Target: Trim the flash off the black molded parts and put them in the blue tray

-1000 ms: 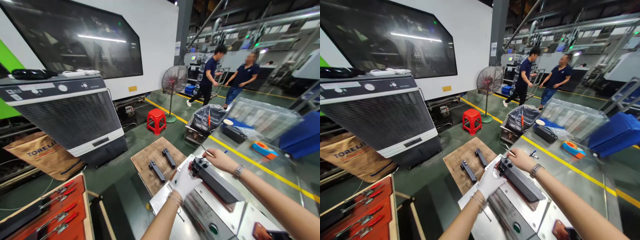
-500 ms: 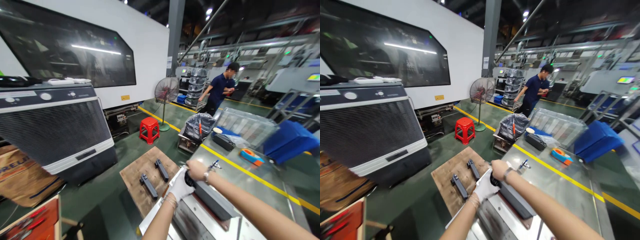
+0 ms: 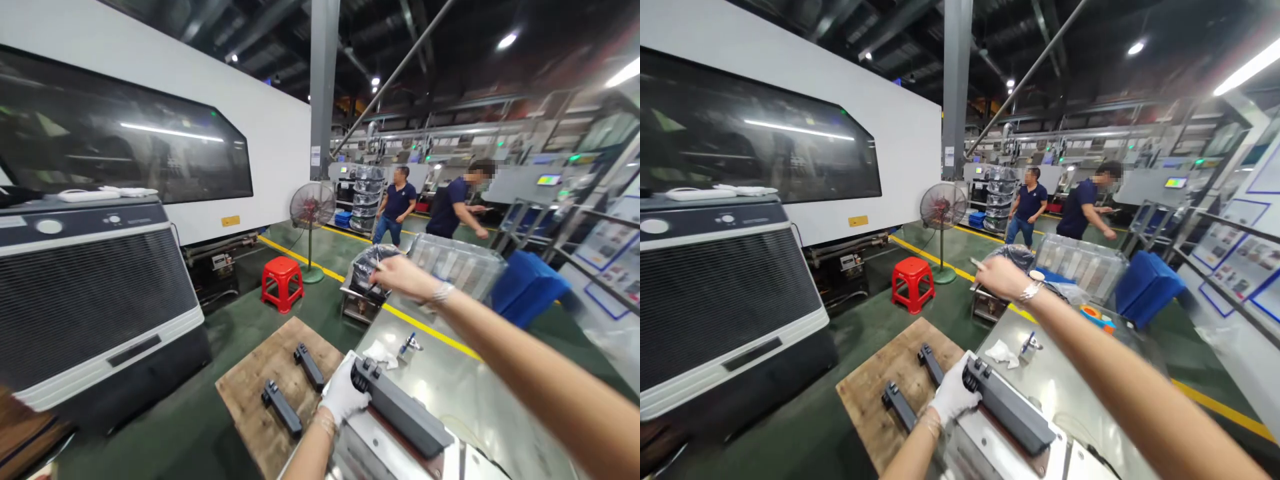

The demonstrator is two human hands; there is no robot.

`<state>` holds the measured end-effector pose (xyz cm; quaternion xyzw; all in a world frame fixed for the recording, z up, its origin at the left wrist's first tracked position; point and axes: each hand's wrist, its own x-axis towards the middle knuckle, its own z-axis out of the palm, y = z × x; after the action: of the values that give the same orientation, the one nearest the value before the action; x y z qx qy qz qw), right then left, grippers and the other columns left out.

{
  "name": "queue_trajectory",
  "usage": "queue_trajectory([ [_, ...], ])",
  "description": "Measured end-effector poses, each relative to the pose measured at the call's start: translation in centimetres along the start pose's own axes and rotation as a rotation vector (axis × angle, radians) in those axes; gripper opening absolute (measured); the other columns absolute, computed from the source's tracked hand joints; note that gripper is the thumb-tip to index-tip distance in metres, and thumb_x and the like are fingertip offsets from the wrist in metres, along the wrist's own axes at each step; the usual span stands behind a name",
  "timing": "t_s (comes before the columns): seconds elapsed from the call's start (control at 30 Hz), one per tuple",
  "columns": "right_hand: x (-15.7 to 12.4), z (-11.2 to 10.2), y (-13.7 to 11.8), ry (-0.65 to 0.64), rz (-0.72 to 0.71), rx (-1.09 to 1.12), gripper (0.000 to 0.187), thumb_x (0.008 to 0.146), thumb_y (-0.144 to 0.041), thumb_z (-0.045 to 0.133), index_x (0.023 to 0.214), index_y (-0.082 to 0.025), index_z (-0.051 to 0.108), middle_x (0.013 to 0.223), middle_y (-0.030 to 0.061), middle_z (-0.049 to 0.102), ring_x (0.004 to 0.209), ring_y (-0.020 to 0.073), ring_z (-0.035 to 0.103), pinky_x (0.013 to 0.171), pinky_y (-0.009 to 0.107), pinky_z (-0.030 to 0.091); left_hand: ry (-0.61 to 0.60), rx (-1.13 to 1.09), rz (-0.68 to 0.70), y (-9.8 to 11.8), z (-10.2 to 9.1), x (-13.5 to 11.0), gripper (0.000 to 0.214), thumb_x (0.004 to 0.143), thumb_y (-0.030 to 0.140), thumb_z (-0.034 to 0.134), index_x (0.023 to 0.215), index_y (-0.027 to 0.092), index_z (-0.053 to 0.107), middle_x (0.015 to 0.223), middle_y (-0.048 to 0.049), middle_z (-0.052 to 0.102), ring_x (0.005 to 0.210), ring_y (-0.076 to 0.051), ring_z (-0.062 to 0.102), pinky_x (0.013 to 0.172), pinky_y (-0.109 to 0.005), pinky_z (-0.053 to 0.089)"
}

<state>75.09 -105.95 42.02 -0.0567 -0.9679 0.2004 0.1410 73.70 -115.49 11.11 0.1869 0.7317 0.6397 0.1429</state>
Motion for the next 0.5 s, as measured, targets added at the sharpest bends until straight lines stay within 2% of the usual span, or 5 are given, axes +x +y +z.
queue_trajectory([
  [0.07, -2.4, -1.1, 0.1, -0.200, -0.041, -0.030, 0.014, 0.091, -0.019, 0.061, 0.077, -0.016, 0.064, 0.066, -0.0054, 0.061, 0.062, 0.0120, 0.058, 0.064, 0.027, 0.048, 0.019, -0.063, -0.012, 0.2, -0.6, -0.5, 0.078, 0.045, 0.003, 0.074, 0.122, 0.010, 0.062, 0.121, -0.0138, 0.071, 0.120, -0.034, 0.062, 0.114, -0.047, 0.044],
  [0.13, -6.7, 1.0, 1.3, -0.372, -0.053, -0.023, 0.019, 0.089, -0.010, 0.053, 0.078, -0.019, 0.065, 0.068, -0.0050, 0.064, 0.068, 0.0131, 0.061, 0.067, 0.026, 0.047, 0.097, -0.143, -0.043, -0.7, -2.0, -2.1, 0.096, 0.039, 0.003, 0.083, 0.130, 0.015, 0.057, 0.139, -0.0120, 0.062, 0.134, -0.030, 0.053, 0.120, -0.040, 0.036],
  [0.3, -21.8, 16.8, 5.9, -0.901, 0.083, -0.054, 0.020, 0.084, 0.000, 0.059, 0.082, -0.017, 0.069, 0.081, 0.0009, 0.073, 0.078, 0.0147, 0.068, 0.078, 0.029, 0.054, 0.556, -0.218, -0.290, -6.1, -8.0, -14.4, 0.057, 0.083, 0.020, 0.062, 0.136, 0.015, 0.046, 0.146, -0.0175, 0.054, 0.131, -0.021, 0.056, 0.117, -0.037, 0.041],
  [0.4, -27.3, 26.1, 7.5, -0.941, 0.203, -0.128, 0.009, 0.091, -0.019, 0.066, 0.099, -0.014, 0.068, 0.105, 0.0051, 0.071, 0.097, 0.0187, 0.068, 0.091, 0.041, 0.055, 0.776, -0.172, -0.489, -8.3, -9.8, -24.4, 0.039, 0.081, 0.016, 0.061, 0.120, 0.012, 0.055, 0.119, -0.0180, 0.070, 0.111, -0.024, 0.069, 0.112, -0.045, 0.046],
  [0.5, -29.2, 30.9, 8.2, -0.896, 0.321, -0.114, 0.027, 0.094, -0.032, 0.065, 0.115, -0.015, 0.063, 0.115, 0.0078, 0.067, 0.101, 0.0212, 0.066, 0.092, 0.045, 0.055, 0.851, -0.138, -0.614, -8.9, -9.2, -31.8, 0.036, 0.078, 0.018, 0.064, 0.114, 0.010, 0.059, 0.101, -0.0145, 0.074, 0.101, -0.025, 0.072, 0.105, -0.045, 0.051],
])
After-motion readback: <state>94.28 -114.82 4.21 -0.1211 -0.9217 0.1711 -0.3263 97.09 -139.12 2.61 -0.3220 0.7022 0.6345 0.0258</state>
